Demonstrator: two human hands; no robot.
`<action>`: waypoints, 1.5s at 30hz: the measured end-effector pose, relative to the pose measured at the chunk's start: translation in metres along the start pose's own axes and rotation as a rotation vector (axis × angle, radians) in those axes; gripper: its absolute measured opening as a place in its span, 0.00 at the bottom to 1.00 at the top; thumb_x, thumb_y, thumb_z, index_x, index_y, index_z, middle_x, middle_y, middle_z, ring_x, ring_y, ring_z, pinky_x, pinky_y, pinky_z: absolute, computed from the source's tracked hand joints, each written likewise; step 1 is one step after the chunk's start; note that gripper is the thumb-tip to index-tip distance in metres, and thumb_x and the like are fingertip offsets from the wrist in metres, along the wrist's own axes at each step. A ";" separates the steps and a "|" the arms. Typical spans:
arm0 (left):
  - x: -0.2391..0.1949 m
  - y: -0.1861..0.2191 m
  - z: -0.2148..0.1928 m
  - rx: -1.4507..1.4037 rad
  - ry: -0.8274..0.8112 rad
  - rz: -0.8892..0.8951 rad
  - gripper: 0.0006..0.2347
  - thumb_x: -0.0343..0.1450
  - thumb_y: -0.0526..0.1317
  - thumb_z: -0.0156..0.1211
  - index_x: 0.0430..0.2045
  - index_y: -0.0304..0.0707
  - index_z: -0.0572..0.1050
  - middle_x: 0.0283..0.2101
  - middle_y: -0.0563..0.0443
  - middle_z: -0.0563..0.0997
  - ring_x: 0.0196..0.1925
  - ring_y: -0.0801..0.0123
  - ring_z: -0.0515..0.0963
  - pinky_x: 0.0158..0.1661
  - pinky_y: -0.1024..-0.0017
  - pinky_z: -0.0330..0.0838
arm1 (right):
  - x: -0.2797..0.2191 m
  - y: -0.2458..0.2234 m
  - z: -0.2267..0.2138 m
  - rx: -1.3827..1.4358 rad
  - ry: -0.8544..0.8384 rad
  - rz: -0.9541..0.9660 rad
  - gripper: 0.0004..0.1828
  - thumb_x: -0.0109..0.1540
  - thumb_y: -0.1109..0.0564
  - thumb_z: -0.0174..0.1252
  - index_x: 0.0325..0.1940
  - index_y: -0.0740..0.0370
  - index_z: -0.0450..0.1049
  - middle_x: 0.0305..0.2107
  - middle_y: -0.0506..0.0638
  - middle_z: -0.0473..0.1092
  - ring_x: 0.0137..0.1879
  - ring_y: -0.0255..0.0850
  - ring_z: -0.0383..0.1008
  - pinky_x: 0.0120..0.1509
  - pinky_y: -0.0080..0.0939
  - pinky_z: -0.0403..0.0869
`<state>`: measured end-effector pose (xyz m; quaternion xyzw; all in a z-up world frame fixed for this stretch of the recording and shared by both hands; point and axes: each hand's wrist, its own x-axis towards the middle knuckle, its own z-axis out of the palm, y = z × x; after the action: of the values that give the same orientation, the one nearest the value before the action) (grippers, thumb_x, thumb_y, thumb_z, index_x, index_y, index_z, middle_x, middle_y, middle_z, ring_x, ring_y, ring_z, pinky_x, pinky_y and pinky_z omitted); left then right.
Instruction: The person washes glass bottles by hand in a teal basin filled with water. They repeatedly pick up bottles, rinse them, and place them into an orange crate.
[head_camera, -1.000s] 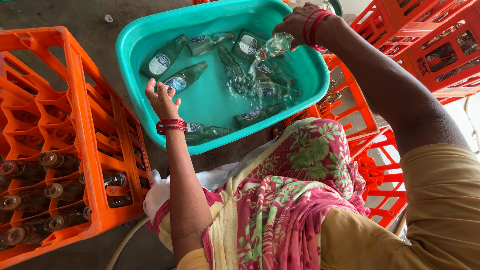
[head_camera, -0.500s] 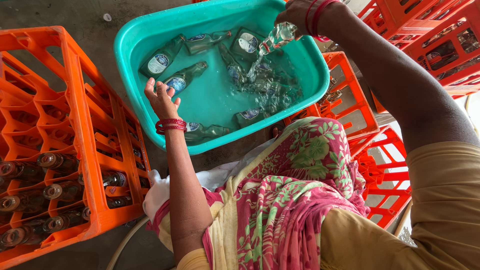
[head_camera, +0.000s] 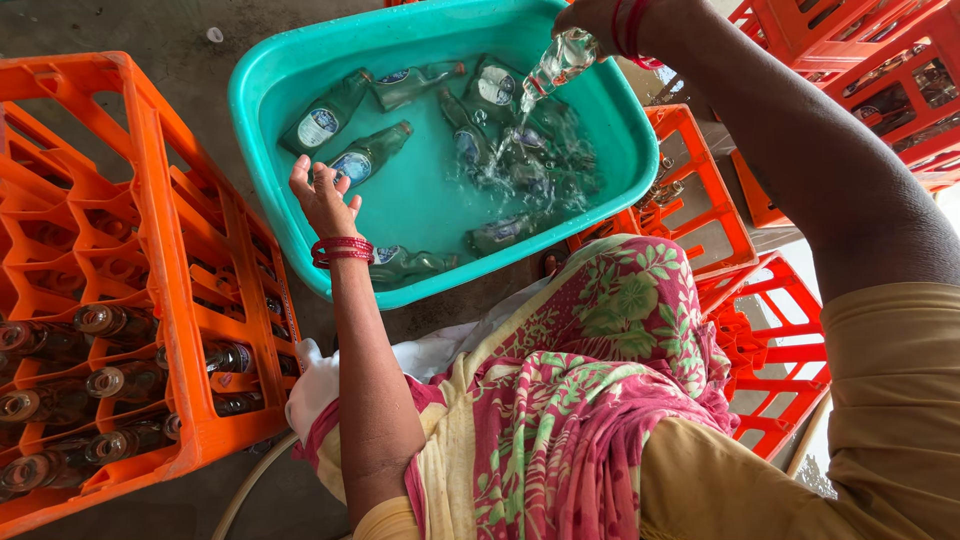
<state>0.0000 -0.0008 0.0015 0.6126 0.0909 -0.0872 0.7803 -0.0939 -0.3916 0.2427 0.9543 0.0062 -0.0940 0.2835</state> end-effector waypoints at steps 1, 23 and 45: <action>0.001 0.000 0.001 0.001 0.002 0.003 0.27 0.73 0.60 0.48 0.65 0.53 0.59 0.59 0.44 0.72 0.57 0.58 0.80 0.45 0.58 0.79 | 0.003 0.003 0.005 -0.029 0.023 -0.017 0.38 0.55 0.62 0.71 0.69 0.46 0.72 0.51 0.51 0.78 0.45 0.48 0.83 0.39 0.45 0.82; -0.001 0.004 0.001 -0.019 -0.005 -0.022 0.24 0.74 0.56 0.47 0.65 0.54 0.58 0.58 0.46 0.71 0.56 0.58 0.79 0.44 0.60 0.78 | 0.031 0.010 0.034 0.261 0.029 -0.007 0.24 0.60 0.57 0.64 0.61 0.58 0.74 0.48 0.58 0.75 0.45 0.50 0.81 0.41 0.48 0.81; 0.000 0.004 0.003 -0.074 -0.011 -0.037 0.22 0.75 0.54 0.47 0.64 0.55 0.59 0.58 0.49 0.72 0.54 0.62 0.80 0.44 0.61 0.77 | 0.044 0.003 0.036 0.243 0.032 0.027 0.15 0.60 0.53 0.66 0.49 0.61 0.79 0.36 0.58 0.77 0.40 0.47 0.81 0.38 0.47 0.78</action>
<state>0.0013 -0.0029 0.0055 0.5811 0.1011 -0.1012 0.8012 -0.0566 -0.4156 0.2072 0.9831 -0.0136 -0.0749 0.1668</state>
